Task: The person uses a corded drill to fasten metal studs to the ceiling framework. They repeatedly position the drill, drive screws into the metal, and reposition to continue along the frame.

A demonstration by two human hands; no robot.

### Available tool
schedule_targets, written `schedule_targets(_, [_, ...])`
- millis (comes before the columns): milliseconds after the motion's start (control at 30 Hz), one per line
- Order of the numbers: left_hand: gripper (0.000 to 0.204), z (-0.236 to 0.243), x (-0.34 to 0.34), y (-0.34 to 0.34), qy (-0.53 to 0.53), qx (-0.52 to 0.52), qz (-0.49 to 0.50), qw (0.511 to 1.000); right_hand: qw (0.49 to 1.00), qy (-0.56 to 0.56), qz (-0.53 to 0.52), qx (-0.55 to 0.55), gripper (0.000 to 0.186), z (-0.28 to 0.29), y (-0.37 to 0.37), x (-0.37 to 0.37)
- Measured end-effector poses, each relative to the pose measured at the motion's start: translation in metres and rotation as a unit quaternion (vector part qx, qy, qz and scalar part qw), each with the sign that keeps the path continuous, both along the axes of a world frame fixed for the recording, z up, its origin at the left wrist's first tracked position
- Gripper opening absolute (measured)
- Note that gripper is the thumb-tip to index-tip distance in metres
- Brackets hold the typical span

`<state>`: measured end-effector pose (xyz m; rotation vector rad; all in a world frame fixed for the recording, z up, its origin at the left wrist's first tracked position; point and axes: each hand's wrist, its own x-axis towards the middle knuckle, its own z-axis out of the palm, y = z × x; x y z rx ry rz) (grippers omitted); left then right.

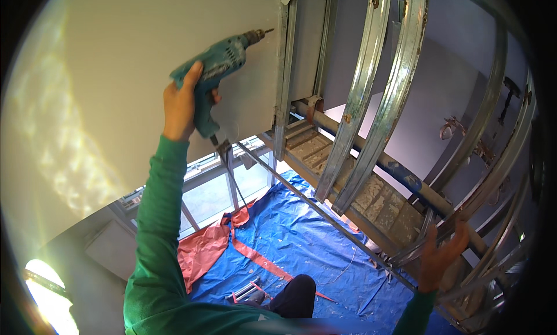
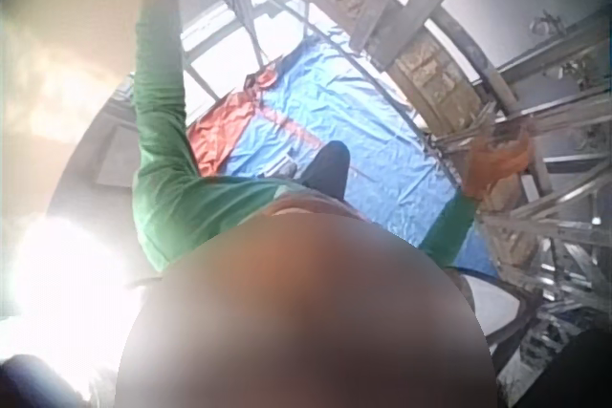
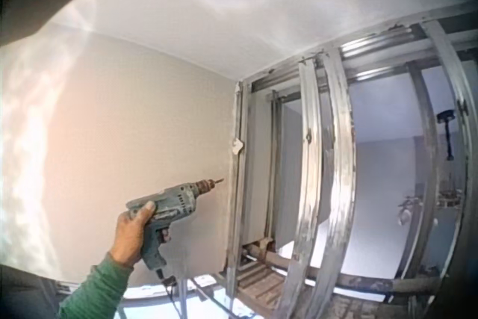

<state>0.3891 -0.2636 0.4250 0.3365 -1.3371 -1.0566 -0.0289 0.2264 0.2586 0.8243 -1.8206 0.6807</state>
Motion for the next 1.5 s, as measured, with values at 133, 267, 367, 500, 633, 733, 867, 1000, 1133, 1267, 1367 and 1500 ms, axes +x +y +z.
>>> schedule_targets(133, [0.049, 0.036, -0.021, -0.019, -0.012, 0.02, 0.001, 1.0, 0.998, -0.013, 0.028, -0.052, 0.076, 0.002, -0.004, -0.005])
schedule_targets(267, [0.051, 0.048, -0.034, -0.036, -0.035, 0.021, -0.001, 0.999, 0.994, 0.006, 0.034, -0.105, 0.084, 0.001, -0.01, -0.009])
schedule_targets(367, [0.052, 0.051, -0.04, -0.05, -0.041, 0.017, 0.004, 0.999, 0.991, -0.059, 0.007, -0.119, 0.085, 0.0, -0.012, -0.015])
schedule_targets(500, [0.054, 0.058, -0.046, -0.063, -0.047, 0.034, 0.013, 0.998, 0.96, -0.25, 0.017, -0.125, 0.081, -0.008, -0.013, -0.026])
schedule_targets(633, [0.054, 0.059, -0.048, -0.065, -0.072, 0.024, 0.022, 0.997, 0.959, -0.255, 0.034, -0.122, 0.075, -0.02, -0.016, -0.036])
schedule_targets(733, [0.054, 0.06, -0.052, -0.067, -0.063, 0.021, 0.024, 0.998, 0.955, -0.251, 0.066, -0.14, 0.072, -0.027, -0.017, -0.039])
schedule_targets(867, [0.055, 0.062, -0.055, -0.069, -0.049, 0.031, 0.023, 0.998, 0.956, -0.249, 0.05, -0.149, 0.07, -0.028, -0.017, -0.039])
schedule_targets(1000, [0.055, 0.063, -0.055, -0.067, -0.055, 0.03, 0.029, 0.998, 0.955, -0.252, 0.058, -0.146, 0.069, -0.026, -0.018, -0.038])
schedule_targets(1133, [0.054, 0.063, -0.056, -0.066, -0.055, 0.025, 0.027, 0.998, 0.957, -0.247, 0.063, -0.142, 0.066, -0.024, -0.019, -0.034])
schedule_targets(1267, [0.053, 0.064, -0.057, -0.07, -0.064, 0.025, 0.036, 0.997, 0.954, -0.25, 0.08, -0.148, 0.066, -0.024, -0.019, -0.033])
schedule_targets(1367, [0.053, 0.063, -0.056, -0.07, -0.076, 0.02, 0.036, 0.996, 0.953, -0.258, 0.068, -0.142, 0.067, -0.026, -0.019, -0.035])
schedule_targets(1500, [0.052, 0.061, -0.056, -0.065, -0.04, 0.012, 0.025, 0.999, 0.962, -0.231, 0.022, -0.147, 0.07, -0.03, -0.02, -0.04])
